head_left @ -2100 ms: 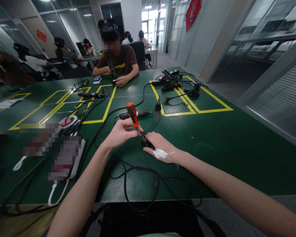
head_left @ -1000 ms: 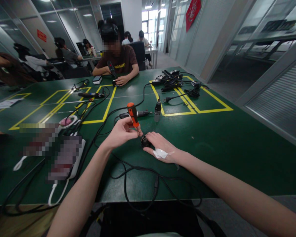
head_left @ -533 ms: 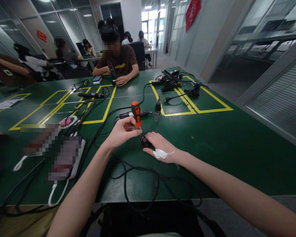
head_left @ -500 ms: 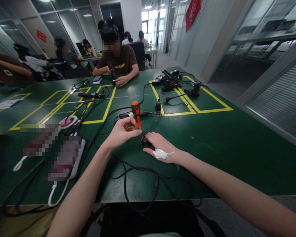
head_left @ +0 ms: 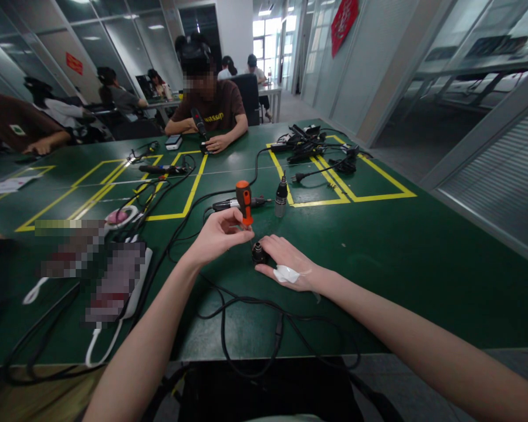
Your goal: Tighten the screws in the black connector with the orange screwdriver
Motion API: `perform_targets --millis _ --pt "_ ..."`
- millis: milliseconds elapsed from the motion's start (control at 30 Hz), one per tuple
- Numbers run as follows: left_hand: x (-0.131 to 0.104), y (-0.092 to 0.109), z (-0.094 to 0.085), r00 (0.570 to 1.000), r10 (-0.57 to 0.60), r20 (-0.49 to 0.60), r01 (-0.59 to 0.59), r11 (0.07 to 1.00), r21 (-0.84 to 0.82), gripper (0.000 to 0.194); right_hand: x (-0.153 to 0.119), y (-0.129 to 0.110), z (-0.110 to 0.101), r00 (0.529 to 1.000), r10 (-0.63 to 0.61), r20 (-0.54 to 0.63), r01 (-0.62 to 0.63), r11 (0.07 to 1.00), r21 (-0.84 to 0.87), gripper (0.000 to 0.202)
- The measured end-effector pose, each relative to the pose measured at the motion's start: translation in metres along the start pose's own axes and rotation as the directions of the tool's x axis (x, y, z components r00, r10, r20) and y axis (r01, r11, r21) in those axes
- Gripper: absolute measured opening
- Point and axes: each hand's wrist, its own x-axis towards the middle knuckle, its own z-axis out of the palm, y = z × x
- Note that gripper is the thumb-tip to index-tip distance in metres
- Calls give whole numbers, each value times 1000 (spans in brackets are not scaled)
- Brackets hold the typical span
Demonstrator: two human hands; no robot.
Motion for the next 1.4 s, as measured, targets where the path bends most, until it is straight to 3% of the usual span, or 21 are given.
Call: perform_targets --millis 600,800,1067,1400 --pt "0 -3 1 999 9 -33 -9 1000 3 40 -2 2 -3 1000 3 4 -4 1000 21 33" --pt "1 -3 1 999 19 -28 -19 1000 7 41 -3 6 -5 1000 -12 -14 13 1000 9 48" --pt "1 -3 1 1000 11 -24 -11 1000 0 42 -3 10 -3 996 -81 37 79 996 38 60" --pt "2 -3 1 1000 11 -13 -12 1000 -18 37 -3 11 0 996 -51 76 49 998 29 64"
